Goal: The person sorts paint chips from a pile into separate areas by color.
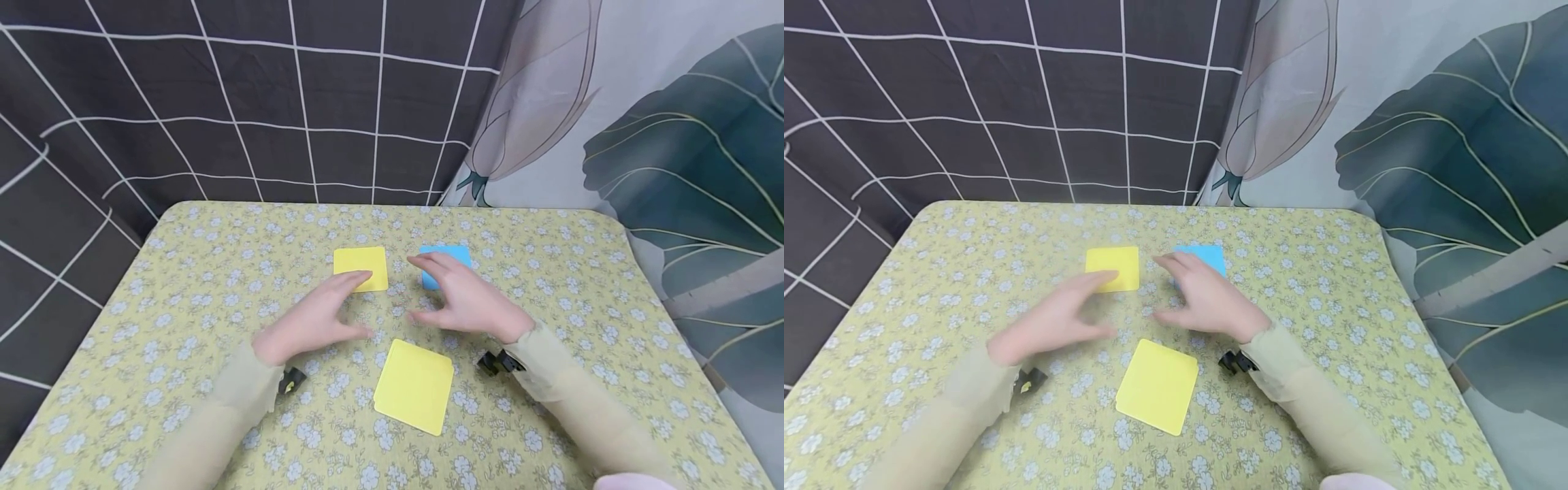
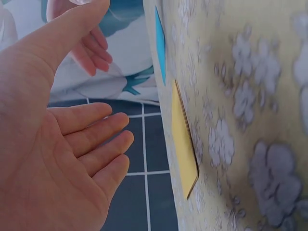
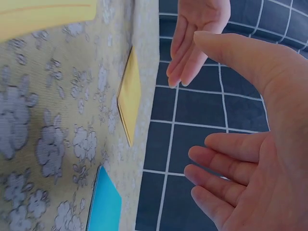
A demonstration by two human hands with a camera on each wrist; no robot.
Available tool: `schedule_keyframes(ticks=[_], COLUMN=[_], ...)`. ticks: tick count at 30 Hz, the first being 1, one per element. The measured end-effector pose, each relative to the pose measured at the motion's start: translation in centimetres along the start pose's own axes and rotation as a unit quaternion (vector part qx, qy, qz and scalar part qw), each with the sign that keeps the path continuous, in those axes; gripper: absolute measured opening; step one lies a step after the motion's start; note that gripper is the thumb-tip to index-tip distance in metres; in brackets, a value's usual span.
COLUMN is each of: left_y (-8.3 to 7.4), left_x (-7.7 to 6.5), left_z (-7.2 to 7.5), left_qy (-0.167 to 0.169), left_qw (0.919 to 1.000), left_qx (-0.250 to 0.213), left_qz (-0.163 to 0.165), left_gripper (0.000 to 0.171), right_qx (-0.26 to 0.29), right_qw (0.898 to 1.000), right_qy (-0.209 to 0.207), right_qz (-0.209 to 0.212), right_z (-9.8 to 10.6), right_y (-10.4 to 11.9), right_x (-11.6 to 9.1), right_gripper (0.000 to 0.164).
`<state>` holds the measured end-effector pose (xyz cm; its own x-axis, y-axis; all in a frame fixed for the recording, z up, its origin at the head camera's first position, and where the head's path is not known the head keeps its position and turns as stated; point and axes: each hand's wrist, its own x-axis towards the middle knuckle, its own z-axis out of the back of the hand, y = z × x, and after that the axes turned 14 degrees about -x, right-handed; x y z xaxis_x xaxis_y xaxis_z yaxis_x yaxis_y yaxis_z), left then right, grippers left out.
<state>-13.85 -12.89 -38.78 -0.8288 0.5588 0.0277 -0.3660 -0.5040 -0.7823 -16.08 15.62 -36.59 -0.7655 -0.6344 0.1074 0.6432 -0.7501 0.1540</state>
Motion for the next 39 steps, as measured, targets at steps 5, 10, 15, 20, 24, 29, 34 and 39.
schedule_keyframes(ticks=[5,10,15,20,24,29,34,39], left_y=[-0.3,-0.7,-1.1,-1.3,-1.6,-2.0,-2.2,-2.2], left_x=[-0.6,-1.1,-1.7,-2.1,-2.4,-2.6,-2.7,-2.7], left_z=[-0.8,-1.6,-2.4,-3.3,-4.0,-4.9,-6.0,-6.5], left_qy=[0.011,0.021,0.034,0.057,0.076,0.101,0.129,0.145], left_qw=[0.9997,0.9992,0.9984,0.9968,0.9952,0.9921,0.9876,0.9842], left_qx=[0.012,0.013,0.015,0.019,0.022,0.031,0.047,0.056], left_qz=[-0.018,-0.031,-0.043,-0.054,-0.059,-0.069,-0.076,-0.084], left_gripper=[0.1,0.102,0.105,0.107,0.109,0.111,0.113,0.112], right_qx=[-0.01,-0.02,-0.034,-0.032,-0.028,-0.029,-0.018,-0.001], right_qw=[1.0,1.0,0.999,0.999,0.999,0.999,0.999,0.998], right_qy=[-0.004,-0.002,0.007,0.019,0.018,0.021,0.041,0.059], right_qz=[0.005,0.007,0.003,0.0,-0.004,0.001,0.0,0.001], right_z=[0.2,0.3,0.2,0.1,-0.1,-0.6,-1.4,-2.1], right_y=[0.2,0.4,0.6,0.9,1.1,1.4,1.9,2.5], right_x=[-1.6,-3.3,-4.7,-5.9,-6.8,-7.8,-8.5,-9.1], right_gripper=[0.092,0.098,0.107,0.112,0.115,0.114,0.114,0.111])
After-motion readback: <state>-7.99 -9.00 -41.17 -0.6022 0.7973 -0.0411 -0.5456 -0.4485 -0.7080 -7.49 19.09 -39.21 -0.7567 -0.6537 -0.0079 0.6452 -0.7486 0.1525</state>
